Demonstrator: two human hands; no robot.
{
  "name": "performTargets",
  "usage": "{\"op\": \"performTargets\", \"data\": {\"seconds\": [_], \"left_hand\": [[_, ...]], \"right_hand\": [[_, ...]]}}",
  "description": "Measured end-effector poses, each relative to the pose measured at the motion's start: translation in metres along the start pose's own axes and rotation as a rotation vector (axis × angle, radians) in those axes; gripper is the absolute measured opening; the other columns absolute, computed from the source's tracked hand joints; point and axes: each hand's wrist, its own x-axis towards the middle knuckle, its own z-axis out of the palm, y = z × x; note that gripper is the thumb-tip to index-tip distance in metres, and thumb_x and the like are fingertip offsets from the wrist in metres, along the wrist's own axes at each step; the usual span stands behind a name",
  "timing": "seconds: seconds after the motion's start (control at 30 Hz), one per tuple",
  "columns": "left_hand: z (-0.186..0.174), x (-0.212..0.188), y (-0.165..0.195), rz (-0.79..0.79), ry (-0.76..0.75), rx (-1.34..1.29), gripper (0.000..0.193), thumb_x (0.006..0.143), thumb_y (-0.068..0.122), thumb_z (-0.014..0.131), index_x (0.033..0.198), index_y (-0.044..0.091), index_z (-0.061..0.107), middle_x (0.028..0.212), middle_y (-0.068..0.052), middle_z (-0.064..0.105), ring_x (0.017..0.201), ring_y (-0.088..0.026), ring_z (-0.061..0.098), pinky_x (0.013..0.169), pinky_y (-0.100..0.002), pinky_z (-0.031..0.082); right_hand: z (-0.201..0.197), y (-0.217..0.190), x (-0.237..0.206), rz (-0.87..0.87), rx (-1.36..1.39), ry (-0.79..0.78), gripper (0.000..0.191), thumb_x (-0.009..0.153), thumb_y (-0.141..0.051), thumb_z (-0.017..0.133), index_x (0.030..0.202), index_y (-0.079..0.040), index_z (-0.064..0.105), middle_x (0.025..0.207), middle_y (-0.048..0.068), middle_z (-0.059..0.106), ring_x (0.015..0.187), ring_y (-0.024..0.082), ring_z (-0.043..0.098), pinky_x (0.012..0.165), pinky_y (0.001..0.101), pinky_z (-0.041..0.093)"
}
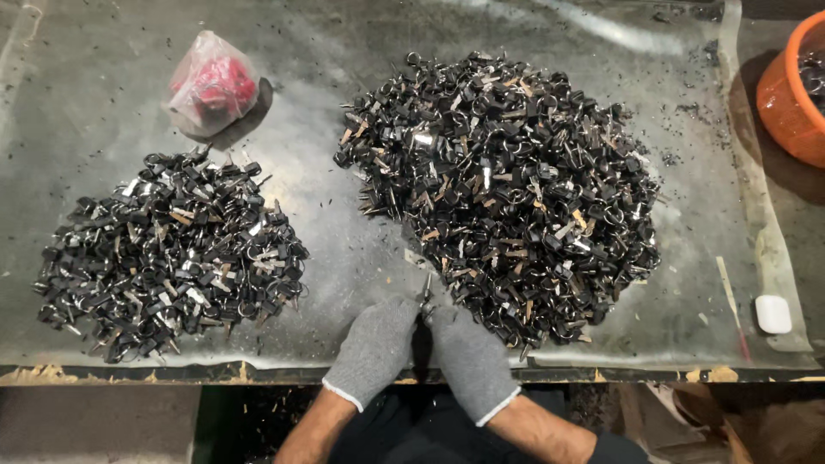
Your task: The person, wearing gray gloves, picks small black metal components one at a time from a large pile on a work table and places selected pieces into a separate growing pile beside it, continuously sorting through the heap.
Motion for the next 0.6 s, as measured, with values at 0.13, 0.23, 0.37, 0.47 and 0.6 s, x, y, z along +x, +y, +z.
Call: {"op": "performTargets", "data": {"seconds": [0.13, 0.23, 0.37, 0.47, 0.6], "left_hand": [[-0.003, -0.004, 0.008, 0.051, 0.136, -0.032, 0.018, 0.088, 0.006, 0.059, 0.104, 0.003, 0.066, 0.093, -0.021, 0.069, 0.085, -0.043, 0.067, 0.075, -0.053, 0.053], [-0.010, -0.003, 0.013, -0.079, 0.123, -0.140, 0.025, 0.087, 0.009, 0.062, 0.111, 0.005, 0.067, 0.095, -0.019, 0.072, 0.084, -0.041, 0.070, 0.072, -0.053, 0.054], [-0.012, 0.000, 0.010, -0.130, 0.140, -0.173, 0.040, 0.082, 0.006, 0.062, 0.122, 0.005, 0.065, 0.097, -0.016, 0.074, 0.084, -0.040, 0.071, 0.072, -0.053, 0.054], [-0.006, -0.003, 0.009, -0.145, 0.159, -0.157, 0.035, 0.080, 0.012, 0.069, 0.114, 0.006, 0.066, 0.093, -0.015, 0.074, 0.083, -0.039, 0.071, 0.071, -0.051, 0.055], [-0.001, -0.007, 0.011, -0.047, 0.226, -0.056, 0.023, 0.084, 0.009, 0.067, 0.107, 0.010, 0.069, 0.094, -0.014, 0.073, 0.084, -0.037, 0.071, 0.074, -0.049, 0.055]], "right_hand": [[-0.007, -0.001, 0.003, -0.046, 0.308, 0.026, 0.052, 0.098, -0.015, 0.053, 0.144, 0.006, 0.040, 0.102, 0.025, 0.069, 0.079, 0.039, 0.073, 0.067, 0.0484, 0.060], [-0.019, 0.024, 0.019, -0.187, 0.483, -0.203, 0.045, 0.100, -0.019, 0.051, 0.138, 0.004, 0.043, 0.101, 0.029, 0.071, 0.083, 0.042, 0.072, 0.079, 0.0526, 0.058], [-0.023, 0.044, 0.021, -0.104, 0.529, -0.365, 0.047, 0.102, -0.030, 0.052, 0.137, 0.000, 0.042, 0.090, 0.027, 0.072, 0.082, 0.043, 0.072, 0.078, 0.0523, 0.058], [-0.016, 0.030, 0.010, -0.052, 0.475, -0.159, 0.044, 0.099, -0.030, 0.056, 0.131, -0.001, 0.047, 0.083, 0.024, 0.073, 0.077, 0.041, 0.072, 0.069, 0.0511, 0.058], [-0.011, 0.006, 0.004, 0.000, 0.249, 0.022, 0.030, 0.099, -0.025, 0.057, 0.115, 0.000, 0.055, 0.086, 0.019, 0.072, 0.074, 0.035, 0.075, 0.059, 0.0466, 0.061]]}}
